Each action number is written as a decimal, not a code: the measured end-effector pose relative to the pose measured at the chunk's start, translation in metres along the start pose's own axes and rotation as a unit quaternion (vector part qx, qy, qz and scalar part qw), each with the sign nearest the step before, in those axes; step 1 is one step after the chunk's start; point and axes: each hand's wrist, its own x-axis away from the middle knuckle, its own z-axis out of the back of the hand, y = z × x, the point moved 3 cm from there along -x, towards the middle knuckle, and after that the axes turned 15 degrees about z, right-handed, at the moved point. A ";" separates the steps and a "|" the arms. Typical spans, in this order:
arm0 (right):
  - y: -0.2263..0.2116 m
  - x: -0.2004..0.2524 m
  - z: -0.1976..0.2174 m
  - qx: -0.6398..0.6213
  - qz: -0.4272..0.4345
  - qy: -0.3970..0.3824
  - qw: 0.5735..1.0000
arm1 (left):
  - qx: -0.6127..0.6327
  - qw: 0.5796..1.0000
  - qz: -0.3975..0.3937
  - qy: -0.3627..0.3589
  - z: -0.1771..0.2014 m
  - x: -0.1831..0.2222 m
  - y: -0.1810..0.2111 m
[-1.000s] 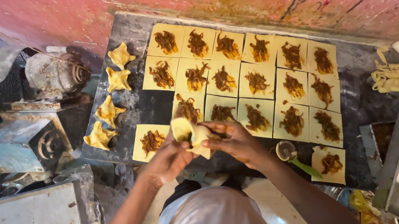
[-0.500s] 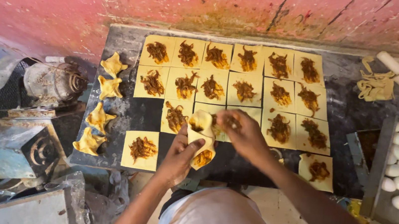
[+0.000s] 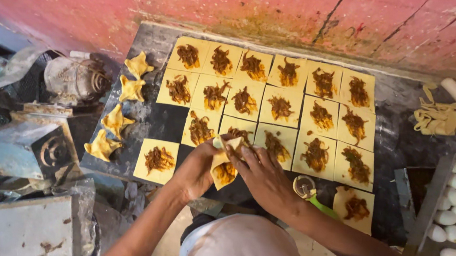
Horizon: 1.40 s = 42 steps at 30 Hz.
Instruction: The person places hard-boiled eggs onto dough squares topped with a savory filling and folds the corners of the dough together to seal each puff pastry.
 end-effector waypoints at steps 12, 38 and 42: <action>-0.005 0.025 -0.018 -0.060 -0.001 0.307 0.950 | -0.067 0.997 -0.004 -0.036 -0.023 0.000 -0.003; -0.001 0.007 -0.051 -0.519 -0.237 0.417 0.708 | -0.092 0.956 -0.277 -0.023 -0.024 0.004 -0.006; 0.025 0.004 -0.032 -0.565 -0.235 0.311 0.727 | -0.223 0.945 -0.239 0.000 -0.020 0.024 0.011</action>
